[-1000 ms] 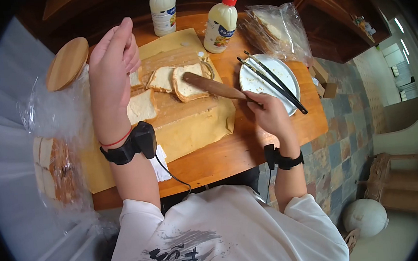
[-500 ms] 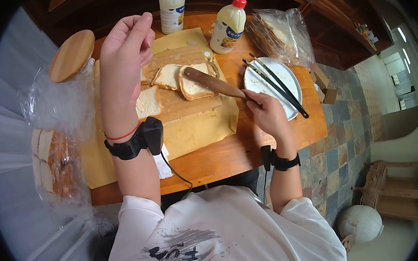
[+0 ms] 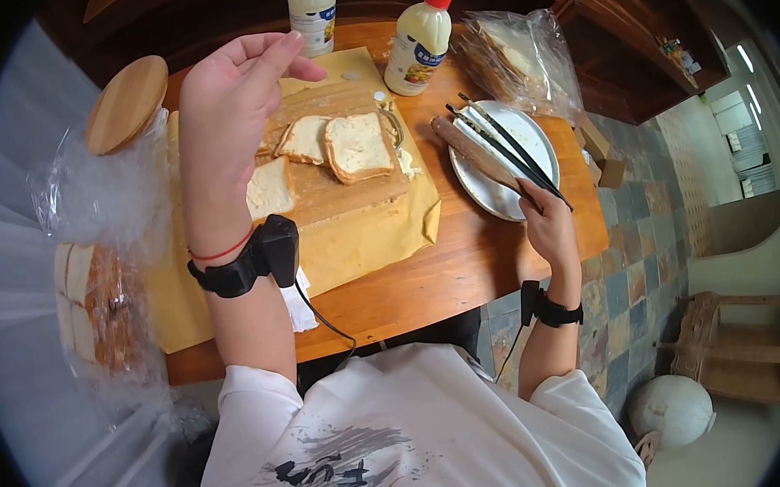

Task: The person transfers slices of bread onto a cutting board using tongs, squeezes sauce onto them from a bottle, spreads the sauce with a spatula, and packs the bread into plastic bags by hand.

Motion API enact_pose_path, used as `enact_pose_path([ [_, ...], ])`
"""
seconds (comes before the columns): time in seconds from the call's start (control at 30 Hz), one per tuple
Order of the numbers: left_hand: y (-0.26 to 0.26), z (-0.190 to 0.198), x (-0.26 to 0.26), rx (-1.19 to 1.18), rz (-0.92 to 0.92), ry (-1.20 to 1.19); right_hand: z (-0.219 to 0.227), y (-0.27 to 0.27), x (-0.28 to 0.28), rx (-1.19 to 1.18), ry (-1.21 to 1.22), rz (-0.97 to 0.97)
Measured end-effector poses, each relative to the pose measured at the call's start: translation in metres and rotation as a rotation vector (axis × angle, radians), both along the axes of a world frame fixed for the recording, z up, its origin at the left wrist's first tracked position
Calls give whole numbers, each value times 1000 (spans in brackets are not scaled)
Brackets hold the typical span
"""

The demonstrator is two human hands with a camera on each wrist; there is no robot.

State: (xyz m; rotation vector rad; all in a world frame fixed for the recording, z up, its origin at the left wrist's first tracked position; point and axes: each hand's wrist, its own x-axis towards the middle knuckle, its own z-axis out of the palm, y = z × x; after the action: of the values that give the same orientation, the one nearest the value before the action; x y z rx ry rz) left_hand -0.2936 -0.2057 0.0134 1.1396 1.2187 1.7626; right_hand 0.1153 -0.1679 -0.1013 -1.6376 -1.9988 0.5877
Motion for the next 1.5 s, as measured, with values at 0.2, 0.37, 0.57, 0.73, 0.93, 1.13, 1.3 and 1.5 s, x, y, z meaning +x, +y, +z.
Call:
enact_pose_path([
  [0.2, 0, -1, 1, -7, 14, -20, 8, -6, -1, 65, -145, 2],
  [0.37, 0, -2, 1, 16, -10, -17, 9, -7, -2, 128, -270, -8],
  [0.57, 3, -6, 6, 8, -56, -34, 15, 12, 8, 290, -214, 14],
  [0.73, 5, -3, 11, 5, -78, -60, 33, 77, 22, 293, -135, -98],
  [0.93, 3, 0, 3, 58, -124, -121, 44, 181, 48, 284, -375, -475],
  [1.13, -15, 13, -8, 122, -31, -124, 44, 239, 85, 256, -349, -444],
  [1.3, -32, 26, -11, 266, -161, -308, 102, 227, 62, 396, -179, -375],
  [1.5, -51, 32, 17, 255, -124, -318, 194, 163, 6, 549, 120, -91],
])
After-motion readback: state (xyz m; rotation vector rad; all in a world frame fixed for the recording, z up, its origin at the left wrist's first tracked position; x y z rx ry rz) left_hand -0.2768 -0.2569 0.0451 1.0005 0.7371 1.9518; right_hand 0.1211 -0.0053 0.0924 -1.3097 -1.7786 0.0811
